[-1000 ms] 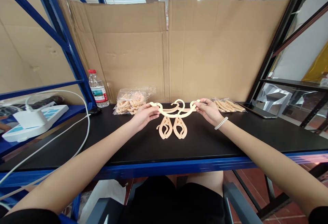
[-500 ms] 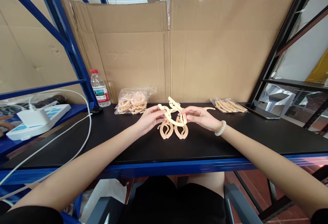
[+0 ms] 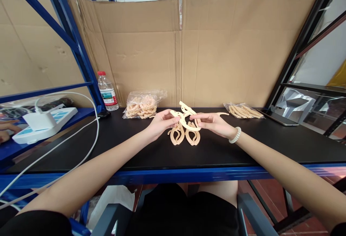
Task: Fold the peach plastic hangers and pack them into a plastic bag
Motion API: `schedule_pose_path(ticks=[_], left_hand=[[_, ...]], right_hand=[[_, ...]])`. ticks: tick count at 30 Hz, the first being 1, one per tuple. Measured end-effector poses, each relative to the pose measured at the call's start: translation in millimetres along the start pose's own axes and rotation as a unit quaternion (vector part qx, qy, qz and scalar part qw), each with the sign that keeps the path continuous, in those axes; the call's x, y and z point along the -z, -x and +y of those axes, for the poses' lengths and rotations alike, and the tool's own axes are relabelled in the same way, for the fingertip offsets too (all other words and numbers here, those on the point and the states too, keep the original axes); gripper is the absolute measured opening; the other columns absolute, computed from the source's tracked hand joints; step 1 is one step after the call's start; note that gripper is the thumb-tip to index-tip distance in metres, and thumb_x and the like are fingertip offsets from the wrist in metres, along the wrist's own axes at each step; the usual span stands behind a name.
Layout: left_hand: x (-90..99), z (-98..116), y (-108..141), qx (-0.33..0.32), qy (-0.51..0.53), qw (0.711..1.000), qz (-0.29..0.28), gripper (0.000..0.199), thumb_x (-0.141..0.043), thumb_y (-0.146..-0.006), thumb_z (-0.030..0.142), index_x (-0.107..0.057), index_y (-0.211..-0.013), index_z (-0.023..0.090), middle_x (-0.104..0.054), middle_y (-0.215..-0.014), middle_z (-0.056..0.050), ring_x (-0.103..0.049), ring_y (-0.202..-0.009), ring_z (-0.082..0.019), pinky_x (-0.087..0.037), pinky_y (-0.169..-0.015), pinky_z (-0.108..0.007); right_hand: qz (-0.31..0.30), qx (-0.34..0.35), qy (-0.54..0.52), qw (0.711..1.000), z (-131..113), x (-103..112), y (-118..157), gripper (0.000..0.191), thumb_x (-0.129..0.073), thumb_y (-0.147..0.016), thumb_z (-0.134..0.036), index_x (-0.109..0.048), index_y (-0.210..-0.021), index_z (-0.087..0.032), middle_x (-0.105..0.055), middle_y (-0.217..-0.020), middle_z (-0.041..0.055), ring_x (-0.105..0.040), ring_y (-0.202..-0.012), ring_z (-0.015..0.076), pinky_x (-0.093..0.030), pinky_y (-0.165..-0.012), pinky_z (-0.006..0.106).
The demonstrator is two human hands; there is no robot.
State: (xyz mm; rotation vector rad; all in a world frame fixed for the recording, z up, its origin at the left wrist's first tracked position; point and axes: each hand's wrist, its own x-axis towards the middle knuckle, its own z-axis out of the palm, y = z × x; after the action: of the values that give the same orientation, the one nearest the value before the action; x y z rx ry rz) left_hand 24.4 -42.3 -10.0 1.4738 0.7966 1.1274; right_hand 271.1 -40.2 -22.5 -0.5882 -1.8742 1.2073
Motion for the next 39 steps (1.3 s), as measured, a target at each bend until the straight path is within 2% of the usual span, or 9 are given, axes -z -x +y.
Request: schedule_pose_path(ticks=[7,13,17,20,25,28,31,35,39], left_hand=[[-0.4,-2.1,0.5,-0.005,-0.021,1.0,-0.002,0.033,-0.081,-0.067,0.032,-0.063,-0.088,0.014,-0.069,-0.091,-0.004,-0.063,-0.079,-0.012,-0.049,-0.07,-0.025],[-0.7,-3.1,0.1,0.002,-0.013,1.0,0.009,0.03,-0.079,-0.07,0.033,-0.064,-0.087,0.014,-0.064,-0.08,0.0,-0.058,-0.068,-0.008,-0.048,-0.067,-0.024],[-2.2,-0.9,0.7,0.011,-0.013,1.0,0.021,0.027,-0.078,-0.07,0.034,-0.062,-0.079,0.014,-0.061,-0.074,0.0,-0.056,-0.067,-0.009,-0.048,-0.066,-0.024],[-3.8,1.2,1.9,0.012,-0.011,1.0,0.017,0.026,-0.076,-0.071,0.034,-0.061,-0.077,0.014,-0.063,-0.076,-0.001,-0.058,-0.069,-0.01,-0.049,-0.067,-0.025],[-4.1,1.5,2.4,0.001,-0.005,1.0,0.007,0.024,-0.074,-0.072,0.034,-0.061,-0.077,0.014,-0.063,-0.073,0.0,-0.058,-0.067,-0.011,-0.048,-0.066,-0.025],[-2.2,2.1,0.2,0.002,0.009,1.0,0.015,0.022,-0.073,-0.071,0.032,-0.059,-0.074,0.015,-0.062,-0.071,0.0,-0.059,-0.067,-0.012,-0.047,-0.065,-0.026],[3.8,5.7,-4.5,0.008,0.034,0.998,0.046,0.019,-0.072,-0.067,0.027,-0.057,-0.07,0.016,-0.06,-0.068,0.001,-0.058,-0.065,-0.012,-0.044,-0.06,-0.023],[21.8,13.3,-14.2,0.055,-0.001,0.997,0.051,0.017,-0.069,-0.066,0.023,-0.054,-0.064,0.015,-0.051,-0.056,0.003,-0.043,-0.047,-0.006,-0.031,-0.046,-0.018],[45.3,16.8,-24.1,0.121,-0.06,0.988,0.08,0.019,-0.064,-0.065,0.02,-0.047,-0.058,0.016,-0.04,-0.047,0.005,-0.028,-0.039,-0.003,-0.02,-0.039,-0.017]], right_hand=[[-0.023,-0.008,0.042,0.999,-2.4,-0.8,0.0,0.041,-0.075,-0.077,-0.039,-0.07,-0.114,-0.023,-0.062,-0.124,0.0085,-0.058,-0.11,0.0261,-0.047,-0.095,0.043],[-0.051,0.001,0.042,0.998,-3.3,-2.4,0.8,0.04,-0.073,-0.081,-0.038,-0.068,-0.117,-0.022,-0.066,-0.106,0.0059,-0.06,-0.1,0.0221,-0.048,-0.091,0.041],[-0.099,-0.009,0.036,0.994,-7.2,-5.6,2.4,0.042,-0.071,-0.082,-0.04,-0.067,-0.119,-0.021,-0.058,-0.124,0.0092,-0.057,-0.106,0.0229,-0.049,-0.089,0.038],[-0.126,-0.009,0.038,0.991,-9.5,-6.7,3.3,0.043,-0.07,-0.083,-0.04,-0.066,-0.12,-0.02,-0.057,-0.128,0.0107,-0.056,-0.109,0.0241,-0.049,-0.088,0.037],[-0.157,-0.001,-0.005,0.988,-8.7,-6.6,3.8,0.032,-0.07,-0.084,-0.037,-0.068,-0.11,-0.019,-0.065,-0.112,0.009,-0.062,-0.102,0.0233,-0.049,-0.09,0.041],[-0.141,0.015,-0.021,0.99,-9.3,-6.8,3.9,0.026,-0.07,-0.084,-0.037,-0.07,-0.104,-0.02,-0.061,-0.121,0.0096,-0.062,-0.103,0.0233,-0.049,-0.092,0.043],[-0.093,0.009,-0.029,0.995,-11.1,-5.7,4.0,0.025,-0.072,-0.082,-0.038,-0.072,-0.1,-0.02,-0.054,-0.131,0.0109,-0.062,-0.101,0.0227,-0.049,-0.092,0.043],[-0.021,-0.033,-0.054,0.998,-10.4,-2.4,3.7,0.028,-0.074,-0.079,-0.041,-0.072,-0.096,-0.02,-0.061,-0.117,0.0095,-0.061,-0.094,0.0199,-0.048,-0.091,0.042],[0.021,-0.064,-0.051,0.996,-7.9,-0.8,2.9,0.028,-0.074,-0.078,-0.042,-0.072,-0.092,-0.019,-0.064,-0.1,0.0068,-0.058,-0.083,0.0162,-0.047,-0.088,0.039]])
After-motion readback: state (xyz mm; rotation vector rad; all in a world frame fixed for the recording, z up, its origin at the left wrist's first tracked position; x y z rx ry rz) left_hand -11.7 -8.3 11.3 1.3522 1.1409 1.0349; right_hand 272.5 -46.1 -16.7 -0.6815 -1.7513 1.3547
